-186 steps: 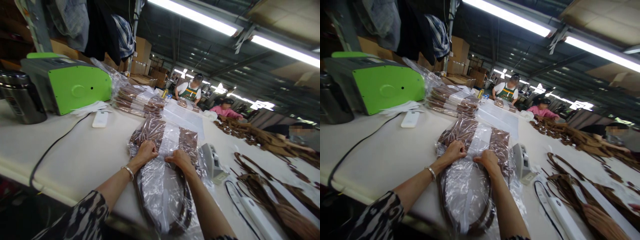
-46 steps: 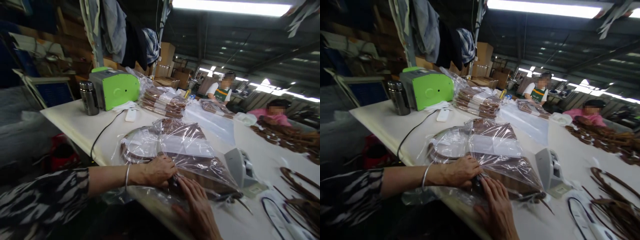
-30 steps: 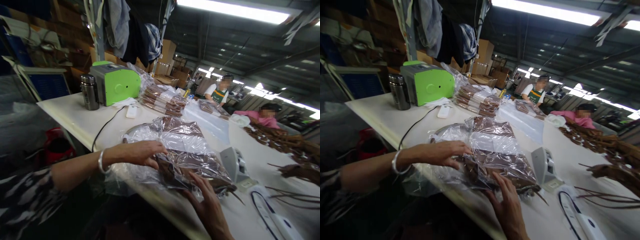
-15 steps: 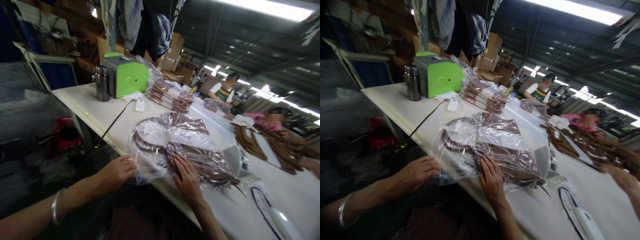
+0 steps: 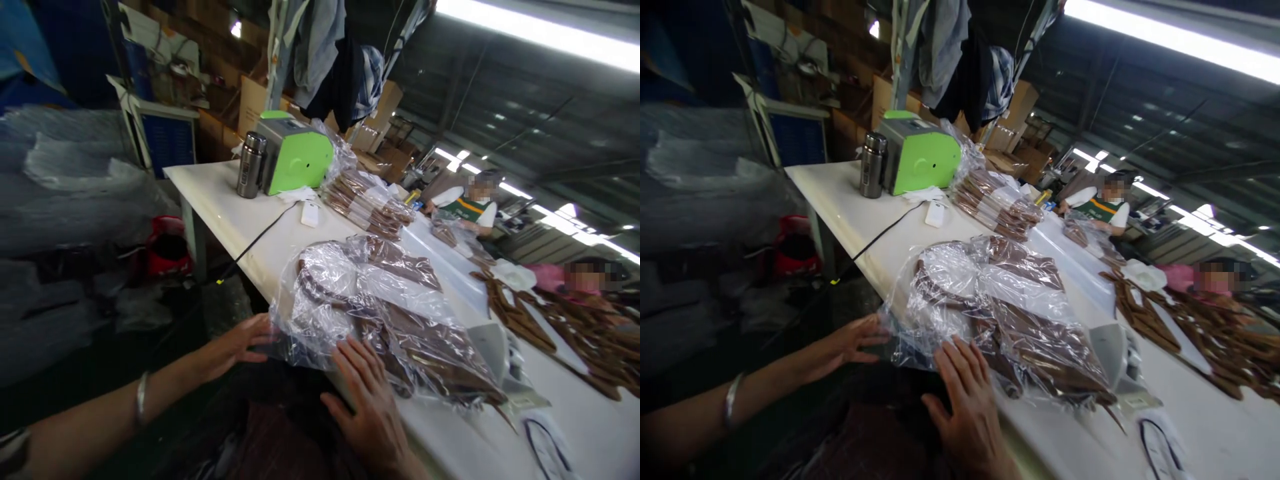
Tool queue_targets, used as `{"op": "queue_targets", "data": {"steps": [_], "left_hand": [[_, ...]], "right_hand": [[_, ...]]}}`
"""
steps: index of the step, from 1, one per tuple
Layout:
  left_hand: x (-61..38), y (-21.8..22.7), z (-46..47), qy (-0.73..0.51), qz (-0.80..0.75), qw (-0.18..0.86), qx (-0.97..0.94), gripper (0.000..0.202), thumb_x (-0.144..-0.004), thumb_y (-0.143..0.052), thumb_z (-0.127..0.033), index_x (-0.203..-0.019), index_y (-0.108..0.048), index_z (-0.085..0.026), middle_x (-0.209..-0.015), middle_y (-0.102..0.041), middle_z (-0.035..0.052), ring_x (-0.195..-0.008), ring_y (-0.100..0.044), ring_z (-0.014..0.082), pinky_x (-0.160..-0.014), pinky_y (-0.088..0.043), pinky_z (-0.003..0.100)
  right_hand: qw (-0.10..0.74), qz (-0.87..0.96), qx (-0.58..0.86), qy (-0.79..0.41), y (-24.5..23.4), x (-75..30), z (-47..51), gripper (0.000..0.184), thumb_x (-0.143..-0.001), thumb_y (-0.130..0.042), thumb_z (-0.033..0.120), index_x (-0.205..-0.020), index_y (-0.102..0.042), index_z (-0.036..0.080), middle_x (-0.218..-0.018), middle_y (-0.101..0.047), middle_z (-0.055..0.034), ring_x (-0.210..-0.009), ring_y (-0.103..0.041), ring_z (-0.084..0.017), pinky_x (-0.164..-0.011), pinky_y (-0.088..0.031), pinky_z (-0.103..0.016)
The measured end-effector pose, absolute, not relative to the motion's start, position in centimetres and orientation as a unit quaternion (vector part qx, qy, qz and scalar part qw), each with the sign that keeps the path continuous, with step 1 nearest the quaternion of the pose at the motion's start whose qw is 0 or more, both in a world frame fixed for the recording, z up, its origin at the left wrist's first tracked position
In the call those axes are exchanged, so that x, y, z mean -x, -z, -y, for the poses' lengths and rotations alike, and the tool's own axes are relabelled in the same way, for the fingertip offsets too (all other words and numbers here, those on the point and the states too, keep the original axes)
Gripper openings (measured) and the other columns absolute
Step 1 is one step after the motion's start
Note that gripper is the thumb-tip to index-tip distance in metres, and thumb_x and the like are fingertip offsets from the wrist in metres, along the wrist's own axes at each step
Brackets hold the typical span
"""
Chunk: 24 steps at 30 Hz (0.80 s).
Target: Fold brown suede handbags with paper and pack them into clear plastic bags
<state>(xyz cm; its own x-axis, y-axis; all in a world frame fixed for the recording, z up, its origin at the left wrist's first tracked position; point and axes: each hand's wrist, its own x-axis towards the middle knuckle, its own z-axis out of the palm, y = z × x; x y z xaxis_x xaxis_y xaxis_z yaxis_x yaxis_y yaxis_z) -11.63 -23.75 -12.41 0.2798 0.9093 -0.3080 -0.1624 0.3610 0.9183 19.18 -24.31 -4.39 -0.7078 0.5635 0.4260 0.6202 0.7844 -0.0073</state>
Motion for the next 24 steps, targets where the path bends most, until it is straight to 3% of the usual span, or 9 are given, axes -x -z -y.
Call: {"op": "queue_targets", "data": {"steps": [2, 4, 6, 8, 11, 15, 19, 22, 24], "left_hand": [[11.1, 11.7, 23.4, -0.369, -0.408, 0.737, -0.393, 0.062, -0.08, -0.066, -0.063, -0.125, -0.055, -0.022, -0.122, -0.067, 0.01, -0.109, -0.065, 0.0226, -0.082, -0.055, 0.03], [11.1, 10.5, 22.8, -0.334, -0.409, 0.743, -0.411, 0.05, -0.074, -0.074, -0.055, -0.105, -0.063, -0.017, -0.091, -0.072, 0.0058, -0.081, -0.069, 0.0175, -0.069, -0.053, 0.024], [11.8, 8.6, 22.0, -0.291, -0.41, 0.736, -0.453, 0.041, -0.072, -0.075, -0.051, -0.088, -0.065, -0.015, -0.066, -0.066, 0.0011, -0.058, -0.061, 0.0131, -0.057, -0.047, 0.022], [12.8, 5.9, 20.8, -0.252, -0.389, 0.723, -0.512, 0.038, -0.073, -0.073, -0.051, -0.081, -0.064, -0.015, -0.057, -0.063, -0.0005, -0.05, -0.056, 0.0115, -0.055, -0.045, 0.022], [13.8, 1.0, 18.7, -0.216, -0.342, 0.672, -0.621, 0.036, -0.082, -0.068, -0.051, -0.085, -0.067, -0.015, -0.064, -0.067, 0.001, -0.058, -0.06, 0.0122, -0.062, -0.047, 0.023], [13.9, -3.3, 15.4, -0.323, -0.278, 0.554, -0.715, 0.043, -0.091, -0.058, -0.053, -0.11, -0.067, -0.016, -0.096, -0.073, 0.0062, -0.091, -0.066, 0.0183, -0.086, -0.048, 0.029], [13.1, -2.1, 11.2, -0.349, -0.277, 0.456, -0.771, 0.073, -0.079, -0.072, -0.052, -0.141, -0.049, -0.02, -0.148, -0.048, 0.0103, -0.134, -0.045, 0.0271, -0.107, -0.037, 0.035], [11.9, 0.4, 8.8, -0.249, -0.334, 0.447, -0.791, 0.086, -0.068, -0.082, -0.049, -0.141, -0.049, -0.018, -0.129, -0.062, 0.0105, -0.116, -0.057, 0.0269, -0.094, -0.044, 0.032], [11.3, 1.7, 7.9, -0.241, -0.358, 0.448, -0.783, 0.068, -0.07, -0.079, -0.048, -0.127, -0.061, -0.015, -0.099, -0.069, 0.0049, -0.091, -0.062, 0.0213, -0.08, -0.046, 0.028]], "right_hand": [[0.191, 0.932, 0.302, 0.055, 5.2, -16.4, 24.6, 0.065, -0.086, -0.067, 0.026, -0.145, -0.043, 0.019, -0.144, -0.052, -0.009, -0.137, -0.042, -0.03, -0.112, -0.04, -0.052], [0.192, 0.928, 0.314, 0.048, 6.2, -14.0, 24.6, 0.066, -0.085, -0.067, 0.023, -0.145, -0.043, 0.018, -0.144, -0.052, -0.0106, -0.135, -0.045, -0.031, -0.11, -0.042, -0.053], [0.211, 0.916, 0.338, 0.042, 6.7, -12.3, 24.3, 0.062, -0.086, -0.065, 0.021, -0.144, -0.046, 0.017, -0.14, -0.056, -0.0117, -0.128, -0.052, -0.031, -0.104, -0.047, -0.051], [0.253, 0.9, 0.353, 0.033, 6.7, -11.3, 24.0, 0.05, -0.09, -0.061, 0.022, -0.139, -0.051, 0.018, -0.129, -0.064, -0.0114, -0.115, -0.061, -0.028, -0.096, -0.052, -0.046], [0.335, 0.87, 0.362, -0.001, 5.7, -10.8, 23.1, 0.028, -0.098, -0.051, 0.02, -0.123, -0.064, 0.019, -0.105, -0.073, -0.0086, -0.094, -0.069, -0.022, -0.084, -0.056, -0.037], [0.41, 0.796, 0.432, -0.106, 3.8, -12.0, 21.1, 0.026, -0.101, -0.05, 0.03, -0.108, -0.072, 0.02, -0.092, -0.075, -0.0062, -0.081, -0.071, -0.019, -0.077, -0.057, -0.031], [0.469, 0.663, 0.509, -0.286, 2.5, -13.7, 18.7, 0.038, -0.093, -0.057, 0.051, -0.101, -0.073, 0.017, -0.083, -0.075, -0.0063, -0.069, -0.07, -0.019, -0.059, -0.058, -0.029], [0.492, 0.61, 0.505, -0.361, 1.8, -14.3, 17.1, 0.042, -0.086, -0.064, 0.056, -0.093, -0.073, 0.016, -0.081, -0.073, -0.007, -0.065, -0.068, -0.019, -0.053, -0.056, -0.027], [0.504, 0.592, 0.5, -0.382, 1.4, -14.4, 16.5, 0.04, -0.082, -0.069, 0.055, -0.09, -0.073, 0.016, -0.077, -0.072, -0.0056, -0.063, -0.066, -0.018, -0.052, -0.055, -0.026]]}}
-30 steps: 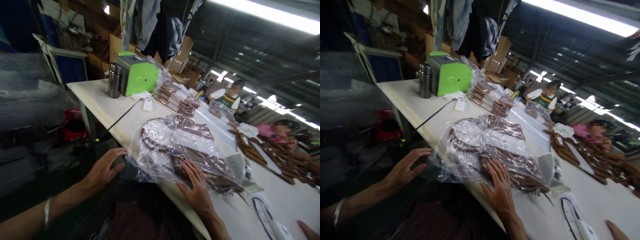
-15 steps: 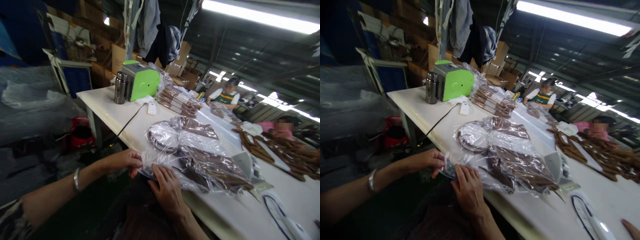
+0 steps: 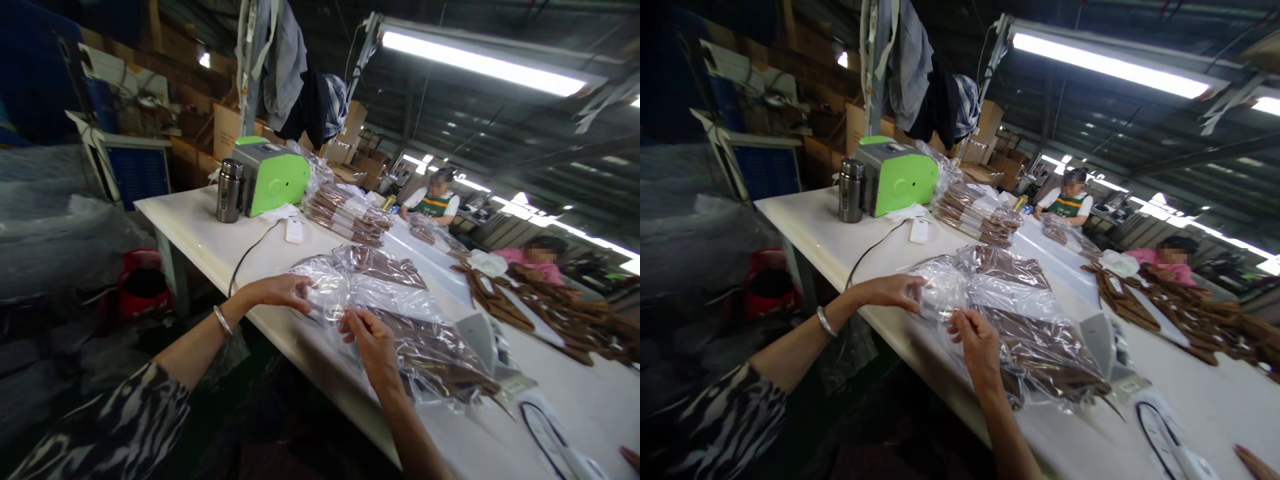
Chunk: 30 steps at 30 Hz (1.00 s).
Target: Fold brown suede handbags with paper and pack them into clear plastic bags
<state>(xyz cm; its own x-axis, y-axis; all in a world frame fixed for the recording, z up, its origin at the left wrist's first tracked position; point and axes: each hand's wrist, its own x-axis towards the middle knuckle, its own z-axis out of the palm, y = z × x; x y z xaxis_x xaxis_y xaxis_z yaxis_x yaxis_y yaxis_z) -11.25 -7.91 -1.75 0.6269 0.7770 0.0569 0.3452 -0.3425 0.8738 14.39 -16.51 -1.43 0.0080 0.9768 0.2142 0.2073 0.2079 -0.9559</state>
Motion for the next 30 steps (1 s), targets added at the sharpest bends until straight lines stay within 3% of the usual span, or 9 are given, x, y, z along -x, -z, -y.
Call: {"op": "queue_targets", "data": {"steps": [2, 5, 9, 11, 14, 17, 20, 23, 30], "left_hand": [[11.2, 2.5, 7.7, -0.27, -0.362, 0.452, -0.769, 0.041, -0.077, -0.073, -0.046, -0.102, -0.07, -0.012, -0.081, -0.065, 0.0016, -0.076, -0.059, 0.017, -0.072, -0.044, 0.025], [12.1, 2.5, 8.1, -0.302, -0.36, 0.448, -0.761, 0.032, -0.081, -0.07, -0.044, -0.08, -0.069, -0.012, -0.079, -0.064, 0.0026, -0.079, -0.059, 0.0169, -0.075, -0.044, 0.026], [12.3, 0.9, 9.4, -0.306, -0.327, 0.463, -0.765, 0.05, -0.077, -0.076, -0.044, -0.119, -0.066, -0.018, -0.113, -0.067, 0.0056, -0.106, -0.059, 0.0223, -0.095, -0.043, 0.031], [11.6, -0.1, 10.0, -0.297, -0.302, 0.487, -0.764, 0.061, -0.075, -0.079, -0.042, -0.13, -0.061, -0.021, -0.114, -0.067, 0.0047, -0.105, -0.06, 0.0214, -0.094, -0.045, 0.031], [10.8, -0.9, 10.8, -0.282, -0.277, 0.495, -0.773, 0.035, -0.08, -0.075, -0.042, -0.105, -0.072, -0.018, -0.093, -0.069, 0.003, -0.087, -0.061, 0.0167, -0.081, -0.047, 0.026], [10.9, -1.1, 11.4, -0.318, -0.258, 0.489, -0.771, 0.03, -0.084, -0.071, -0.045, -0.087, -0.073, -0.015, -0.086, -0.067, 0.0035, -0.083, -0.06, 0.0156, -0.078, -0.047, 0.025], [11.2, -1.1, 12.0, -0.336, -0.234, 0.481, -0.775, 0.031, -0.09, -0.064, -0.046, -0.092, -0.074, -0.016, -0.094, -0.069, 0.0061, -0.09, -0.062, 0.0178, -0.085, -0.047, 0.028], [10.5, -1.4, 12.4, -0.354, -0.22, 0.459, -0.785, 0.034, -0.096, -0.056, -0.045, -0.095, -0.074, -0.016, -0.1, -0.069, 0.0078, -0.095, -0.063, 0.0187, -0.09, -0.045, 0.029], [7.5, -1.8, 10.6, -0.438, -0.279, 0.479, -0.708, 0.04, -0.092, -0.058, -0.05, -0.089, -0.069, -0.012, -0.077, -0.067, 0.0042, -0.074, -0.061, 0.0148, -0.073, -0.048, 0.025]], "right_hand": [[0.515, 0.573, 0.499, -0.397, 1.1, -14.2, 16.3, 0.04, -0.08, -0.072, 0.054, -0.09, -0.073, 0.016, -0.075, -0.071, -0.0047, -0.062, -0.066, -0.017, -0.051, -0.054, -0.025], [0.514, 0.557, 0.49, -0.431, 1.0, -13.7, 16.4, 0.042, -0.08, -0.071, 0.056, -0.09, -0.072, 0.015, -0.073, -0.071, -0.0054, -0.059, -0.066, -0.017, -0.049, -0.054, -0.025], [0.478, 0.59, 0.464, -0.456, 1.0, -12.6, 16.9, 0.042, -0.085, -0.064, 0.056, -0.09, -0.069, 0.015, -0.069, -0.07, -0.0043, -0.054, -0.064, -0.016, -0.047, -0.052, -0.024], [0.453, 0.626, 0.458, -0.44, 0.9, -12.5, 17.4, 0.04, -0.09, -0.058, 0.054, -0.092, -0.07, 0.016, -0.071, -0.071, -0.0042, -0.057, -0.065, -0.015, -0.051, -0.053, -0.024], [0.393, 0.687, 0.47, -0.39, 0.9, -13.7, 18.6, 0.034, -0.092, -0.058, 0.047, -0.107, -0.07, 0.019, -0.081, -0.073, -0.0035, -0.069, -0.069, -0.017, -0.066, -0.057, -0.028], [0.3, 0.756, 0.513, -0.275, 2.2, -16.7, 20.1, 0.05, -0.08, -0.075, 0.038, -0.126, -0.064, 0.024, -0.105, -0.074, -0.0048, -0.095, -0.07, -0.024, -0.088, -0.055, -0.037], [0.251, 0.801, 0.525, -0.14, 4.7, -19.8, 21.4, 0.022, -0.086, -0.068, 0.03, -0.106, -0.073, 0.023, -0.103, -0.074, -0.0057, -0.095, -0.069, -0.024, -0.087, -0.055, -0.035], [0.278, 0.811, 0.51, -0.067, 6.9, -21.4, 22.1, 0.025, -0.097, -0.049, 0.025, -0.091, -0.073, 0.021, -0.096, -0.073, -0.0058, -0.089, -0.069, -0.019, -0.082, -0.054, -0.028], [0.38, 0.729, 0.567, -0.035, 8.6, -22.5, 22.0, 0.031, -0.098, -0.05, 0.037, -0.109, -0.072, 0.018, -0.104, -0.075, -0.0059, -0.095, -0.071, -0.018, -0.087, -0.055, -0.024]]}}
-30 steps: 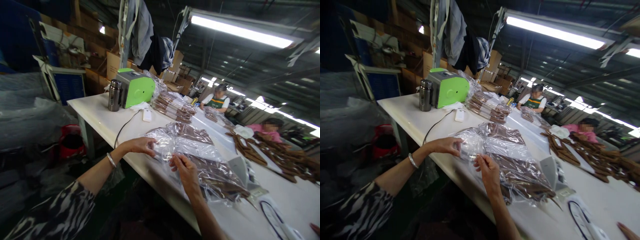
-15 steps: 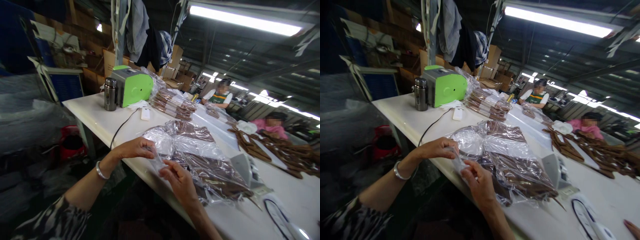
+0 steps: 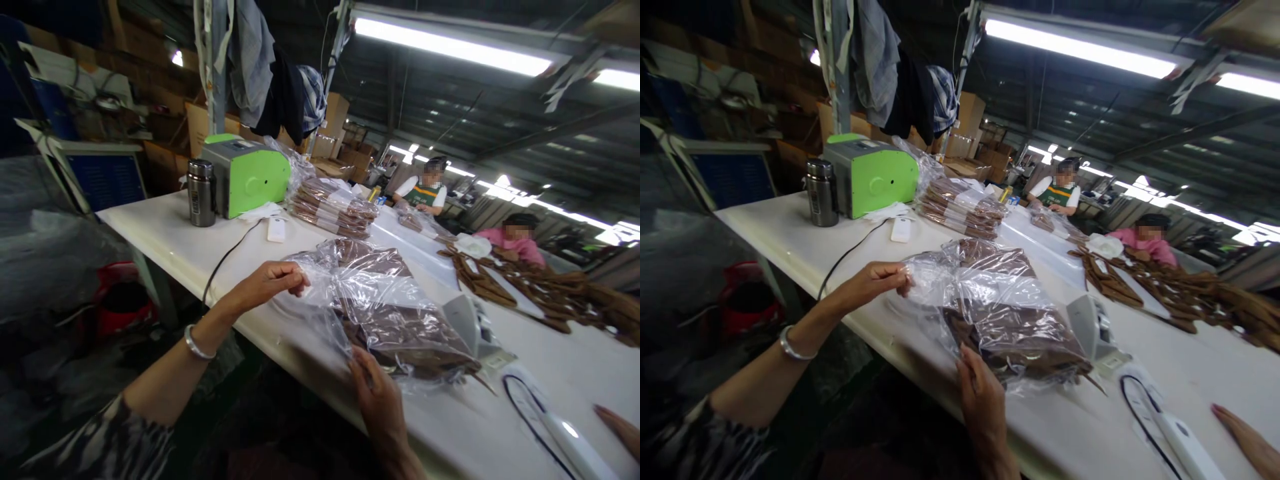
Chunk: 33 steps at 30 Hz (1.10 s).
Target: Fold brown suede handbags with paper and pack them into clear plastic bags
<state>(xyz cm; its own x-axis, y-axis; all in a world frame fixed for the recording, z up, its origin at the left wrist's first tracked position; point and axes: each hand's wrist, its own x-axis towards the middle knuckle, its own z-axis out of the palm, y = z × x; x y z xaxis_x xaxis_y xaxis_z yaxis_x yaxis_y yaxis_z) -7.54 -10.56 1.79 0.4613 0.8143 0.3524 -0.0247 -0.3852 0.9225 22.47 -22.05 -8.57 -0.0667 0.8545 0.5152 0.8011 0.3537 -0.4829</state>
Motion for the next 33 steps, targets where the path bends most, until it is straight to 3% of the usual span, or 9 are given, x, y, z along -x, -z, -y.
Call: {"op": "queue_targets", "data": {"steps": [4, 8, 12, 17, 33], "left_hand": [[4.8, -0.8, 7.6, -0.438, -0.324, 0.491, -0.68, 0.04, -0.087, -0.058, -0.053, -0.088, -0.067, -0.014, -0.067, -0.06, -0.0002, -0.06, -0.055, 0.0108, -0.059, -0.043, 0.021], [1.0, 0.0, 3.9, -0.423, -0.372, 0.475, -0.676, 0.033, -0.082, -0.054, -0.045, -0.088, -0.064, -0.014, -0.068, -0.059, -0.0005, -0.057, -0.054, 0.0099, -0.053, -0.038, 0.02], [-2.4, 1.8, 0.5, -0.383, -0.385, 0.467, -0.698, 0.027, -0.075, -0.053, -0.037, -0.082, -0.066, -0.014, -0.062, -0.057, -0.0016, -0.054, -0.052, 0.011, -0.05, -0.035, 0.021], [-4.4, 5.1, -1.5, -0.347, -0.413, 0.43, -0.724, 0.015, -0.067, -0.057, -0.029, -0.067, -0.064, -0.015, -0.057, -0.055, -0.003, -0.054, -0.048, 0.0113, -0.053, -0.033, 0.023], [-5.4, 8.8, -2.3, -0.365, -0.469, 0.386, -0.706, 0.021, -0.069, -0.062, -0.033, -0.08, -0.07, -0.016, -0.074, -0.068, 0.001, -0.069, -0.06, 0.0164, -0.062, -0.04, 0.025]], "right_hand": [[0.392, 0.684, 0.608, -0.095, 8.5, -23.4, 22.1, 0.034, -0.092, -0.054, 0.047, -0.1, -0.075, 0.021, -0.099, -0.076, -0.0041, -0.088, -0.073, -0.02, -0.082, -0.056, -0.024], [0.405, 0.642, 0.636, -0.136, 8.6, -23.7, 22.1, 0.037, -0.087, -0.056, 0.054, -0.091, -0.075, 0.022, -0.089, -0.076, -0.0037, -0.08, -0.072, -0.021, -0.075, -0.056, -0.025], [0.427, 0.604, 0.653, -0.162, 9.6, -23.4, 22.4, 0.041, -0.086, -0.057, 0.057, -0.098, -0.074, 0.022, -0.091, -0.076, -0.0046, -0.083, -0.072, -0.022, -0.075, -0.055, -0.025], [0.443, 0.565, 0.681, -0.145, 10.6, -23.0, 23.2, 0.052, -0.084, -0.056, 0.066, -0.105, -0.071, 0.021, -0.082, -0.074, -0.0044, -0.072, -0.07, -0.021, -0.07, -0.054, -0.027], [0.343, 0.614, 0.707, -0.076, 12.7, -23.9, 24.2, 0.042, -0.092, -0.046, 0.056, -0.119, -0.06, 0.027, -0.082, -0.072, -0.0044, -0.068, -0.07, -0.025, -0.063, -0.054, -0.032]]}}
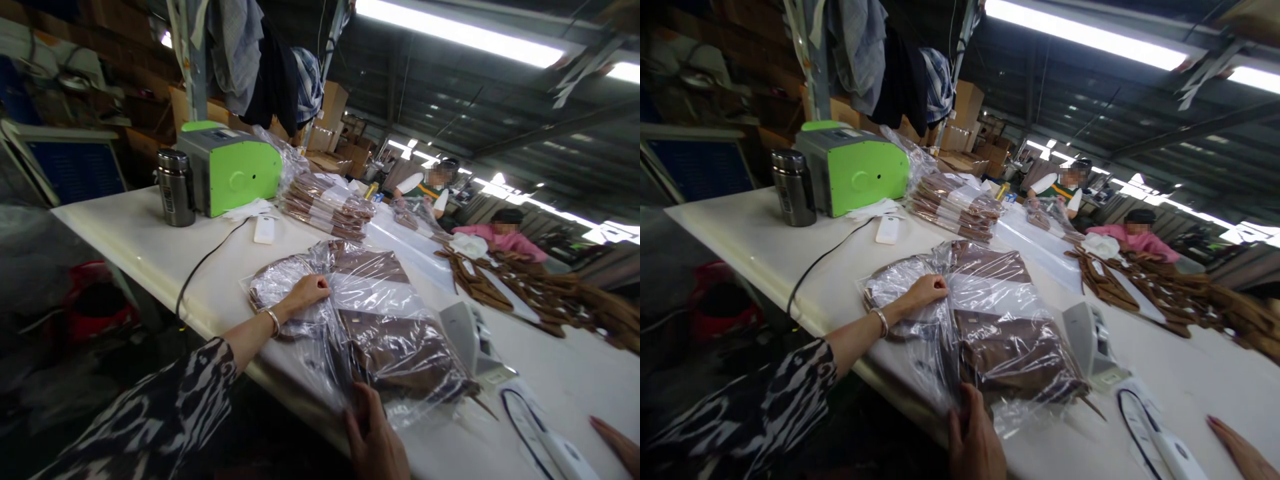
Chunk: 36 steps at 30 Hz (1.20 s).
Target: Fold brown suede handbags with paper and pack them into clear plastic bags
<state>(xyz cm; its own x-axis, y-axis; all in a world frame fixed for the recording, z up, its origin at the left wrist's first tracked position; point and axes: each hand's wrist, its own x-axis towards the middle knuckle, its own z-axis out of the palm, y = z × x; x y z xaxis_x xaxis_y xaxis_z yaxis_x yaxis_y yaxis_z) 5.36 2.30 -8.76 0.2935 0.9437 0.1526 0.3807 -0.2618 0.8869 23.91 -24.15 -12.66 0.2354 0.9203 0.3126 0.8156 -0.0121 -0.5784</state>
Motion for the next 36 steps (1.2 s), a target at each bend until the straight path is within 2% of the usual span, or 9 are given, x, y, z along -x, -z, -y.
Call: {"op": "queue_targets", "data": {"steps": [5, 10, 13, 15, 17, 22, 24, 32, 36], "left_hand": [[-5.5, 9.2, -2.5, -0.373, -0.475, 0.394, -0.693, 0.024, -0.07, -0.062, -0.036, -0.08, -0.07, -0.016, -0.07, -0.067, 0.0007, -0.067, -0.059, 0.0164, -0.06, -0.04, 0.025], [-5.8, 9.3, -2.4, -0.385, -0.47, 0.406, -0.683, 0.021, -0.068, -0.061, -0.031, -0.079, -0.07, -0.016, -0.072, -0.068, 0.0008, -0.068, -0.059, 0.0162, -0.061, -0.04, 0.025], [-5.9, 9.2, -2.3, -0.388, -0.462, 0.419, -0.679, 0.021, -0.067, -0.061, -0.03, -0.08, -0.068, -0.015, -0.07, -0.066, 0.0, -0.064, -0.058, 0.015, -0.059, -0.04, 0.024], [-6.0, 9.1, -2.2, -0.389, -0.456, 0.423, -0.679, 0.022, -0.067, -0.061, -0.03, -0.081, -0.068, -0.015, -0.069, -0.065, -0.0003, -0.063, -0.057, 0.0145, -0.059, -0.041, 0.024], [-5.9, 9.0, -2.1, -0.391, -0.452, 0.422, -0.682, 0.021, -0.068, -0.061, -0.03, -0.081, -0.067, -0.015, -0.071, -0.066, -0.0002, -0.064, -0.058, 0.0146, -0.06, -0.042, 0.024], [-5.8, 8.7, -1.9, -0.392, -0.462, 0.398, -0.689, 0.017, -0.07, -0.062, -0.03, -0.079, -0.066, -0.016, -0.071, -0.066, 0.0004, -0.066, -0.06, 0.0162, -0.06, -0.042, 0.025], [-5.8, 8.5, -1.8, -0.388, -0.468, 0.384, -0.695, 0.017, -0.071, -0.061, -0.03, -0.08, -0.067, -0.017, -0.073, -0.067, 0.0008, -0.068, -0.061, 0.017, -0.062, -0.043, 0.026], [-4.5, 6.9, -1.2, -0.321, -0.512, 0.293, -0.741, 0.01, -0.077, -0.063, -0.03, -0.08, -0.065, -0.021, -0.083, -0.07, 0.0056, -0.084, -0.062, 0.0239, -0.077, -0.041, 0.031], [-4.1, 6.7, -1.2, -0.29, -0.535, 0.265, -0.748, 0.007, -0.075, -0.063, -0.027, -0.071, -0.065, -0.021, -0.078, -0.069, 0.0062, -0.082, -0.062, 0.0253, -0.079, -0.039, 0.033]], "right_hand": [[0.307, 0.615, 0.719, -0.108, 12.8, -25.2, 24.6, 0.038, -0.088, -0.049, 0.046, -0.119, -0.06, 0.027, -0.079, -0.072, -0.003, -0.061, -0.069, -0.023, -0.057, -0.052, -0.03], [0.209, 0.677, 0.681, -0.183, 7.1, -27.1, 23.6, 0.034, -0.08, -0.064, 0.052, -0.104, -0.068, 0.029, -0.061, -0.067, 0.0023, -0.052, -0.066, -0.021, -0.049, -0.047, -0.026], [0.223, 0.717, 0.65, -0.114, 2.3, -25.0, 21.2, 0.029, -0.086, -0.059, 0.051, -0.102, -0.07, 0.03, -0.083, -0.074, -0.0016, -0.069, -0.07, -0.021, -0.061, -0.051, -0.026], [0.227, 0.749, 0.618, -0.071, 0.1, -22.4, 18.5, 0.028, -0.095, -0.048, 0.041, -0.108, -0.069, 0.028, -0.102, -0.074, -0.0047, -0.088, -0.07, -0.021, -0.076, -0.052, -0.027], [0.185, 0.77, 0.608, -0.06, -0.8, -20.0, 15.2, 0.031, -0.098, -0.042, 0.03, -0.115, -0.068, 0.026, -0.11, -0.072, -0.0069, -0.097, -0.068, -0.022, -0.082, -0.049, -0.028], [0.032, 0.744, 0.666, -0.043, 1.3, -18.4, 8.8, 0.035, -0.101, -0.036, 0.023, -0.125, -0.061, 0.023, -0.109, -0.07, -0.01, -0.094, -0.069, -0.024, -0.077, -0.047, -0.032], [0.003, 0.739, 0.672, -0.049, 2.3, -18.9, 7.9, 0.037, -0.103, -0.031, 0.023, -0.131, -0.056, 0.025, -0.108, -0.069, -0.0099, -0.091, -0.069, -0.023, -0.076, -0.046, -0.031], [0.021, 0.727, 0.683, -0.066, 3.7, -19.8, 7.9, 0.045, -0.105, -0.024, 0.024, -0.144, -0.045, 0.031, -0.115, -0.067, -0.0099, -0.094, -0.069, -0.023, -0.08, -0.047, -0.034], [0.04, 0.727, 0.682, -0.064, 4.3, -20.1, 7.8, 0.047, -0.103, -0.025, 0.021, -0.147, -0.043, 0.025, -0.12, -0.067, -0.0121, -0.102, -0.068, -0.024, -0.086, -0.046, -0.034]]}}
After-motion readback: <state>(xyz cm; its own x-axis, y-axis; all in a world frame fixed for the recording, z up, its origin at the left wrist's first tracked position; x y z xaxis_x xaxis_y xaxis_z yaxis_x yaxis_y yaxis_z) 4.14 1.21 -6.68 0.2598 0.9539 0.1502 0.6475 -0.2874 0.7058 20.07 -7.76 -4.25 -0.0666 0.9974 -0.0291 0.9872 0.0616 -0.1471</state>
